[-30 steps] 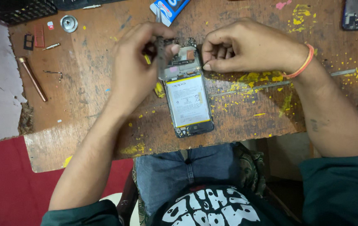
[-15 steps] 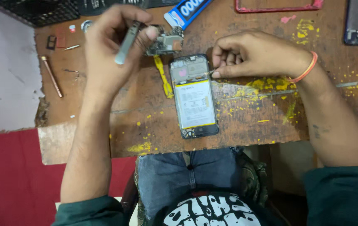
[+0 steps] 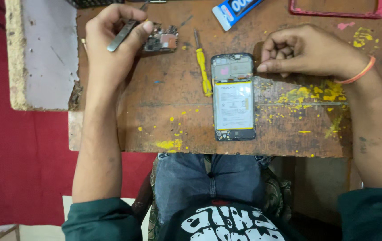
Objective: The person uses tweezers to carefully remove the motherboard from a disassembled smartphone. They lift the circuit board from the chassis, disconnecting it from the battery area, and place it on the workbench. The person then inspects the internal components of the phone's body.
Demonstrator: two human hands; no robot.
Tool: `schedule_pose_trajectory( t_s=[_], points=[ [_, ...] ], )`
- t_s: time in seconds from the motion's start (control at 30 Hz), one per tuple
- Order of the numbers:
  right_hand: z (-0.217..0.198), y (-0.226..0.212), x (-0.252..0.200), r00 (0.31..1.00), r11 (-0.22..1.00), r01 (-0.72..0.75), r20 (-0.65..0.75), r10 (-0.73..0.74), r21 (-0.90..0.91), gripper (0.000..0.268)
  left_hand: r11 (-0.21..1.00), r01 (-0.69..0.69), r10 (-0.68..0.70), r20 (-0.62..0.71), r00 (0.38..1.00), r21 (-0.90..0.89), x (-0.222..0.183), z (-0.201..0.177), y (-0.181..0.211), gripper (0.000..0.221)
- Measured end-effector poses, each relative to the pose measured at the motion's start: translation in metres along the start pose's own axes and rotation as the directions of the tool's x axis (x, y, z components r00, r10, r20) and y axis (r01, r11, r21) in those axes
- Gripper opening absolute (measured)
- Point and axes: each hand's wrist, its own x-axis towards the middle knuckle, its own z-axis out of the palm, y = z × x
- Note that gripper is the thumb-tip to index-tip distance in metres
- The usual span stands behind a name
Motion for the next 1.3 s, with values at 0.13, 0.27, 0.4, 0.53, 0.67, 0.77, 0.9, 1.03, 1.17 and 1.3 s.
schedule_pose_trajectory(
  t_s=[0.13, 0.27, 0.4, 0.53, 0.67, 0.77, 0.9, 1.03, 1.17, 1.3],
  points=[
    [0.0, 0.005, 0.001, 0.997, 0.996, -0.077, -0.019, 0.076, -0.046, 0.021, 0.976, 0.147, -0.148, 0.005, 0.989, -0.162, -0.002, 0.005, 0.006, 0.02],
    [0.005, 0.002, 0.001, 0.992, 0.995, 0.084, -0.095, -0.079, 0.049, 0.028, 0.937, 0.128, -0.102, 0.098, 0.99, -0.324, -0.016, 0.021, 0.025, 0.021],
    [0.019, -0.003, -0.01, 0.858, 0.846, 0.513, -0.124, -0.499, 0.142, 0.051, 0.953, 0.005, 0.04, 0.142, 0.989, -0.302, -0.026, 0.049, 0.04, 0.022],
    [0.048, -0.007, -0.027, 0.854, 0.853, 0.5, -0.246, -0.458, 0.15, 0.051, 0.944, 0.022, 0.045, 0.194, 0.98, -0.329, -0.042, 0.065, 0.054, 0.026],
    [0.057, -0.019, -0.036, 0.858, 0.883, 0.447, -0.348, -0.378, 0.145, 0.033, 0.969, -0.113, 0.172, 0.269, 0.948, -0.219, -0.038, 0.069, 0.067, 0.024],
    [0.057, -0.024, -0.037, 0.832, 0.876, 0.467, -0.396, -0.389, 0.12, 0.025, 0.973, -0.192, 0.223, 0.304, 0.926, -0.127, -0.029, 0.069, 0.068, 0.029],
    [0.057, -0.023, -0.04, 0.836, 0.875, 0.446, -0.438, -0.331, 0.19, 0.02, 0.961, -0.074, 0.167, 0.342, 0.925, -0.268, -0.024, 0.075, 0.064, 0.031],
    [0.055, -0.024, -0.037, 0.844, 0.883, 0.419, -0.449, -0.294, 0.209, 0.018, 0.892, 0.203, -0.026, 0.401, 0.915, -0.404, -0.022, 0.075, 0.06, 0.03],
    [0.056, -0.024, -0.037, 0.846, 0.904, 0.395, -0.449, -0.288, 0.164, 0.016, 0.882, 0.265, -0.098, 0.399, 0.912, -0.39, -0.018, 0.075, 0.054, 0.028],
    [0.058, -0.022, -0.035, 0.852, 0.907, 0.398, -0.422, -0.309, 0.139, 0.016, 0.875, 0.278, -0.092, 0.429, 0.899, -0.395, -0.017, 0.074, 0.053, 0.03]
  ],
)
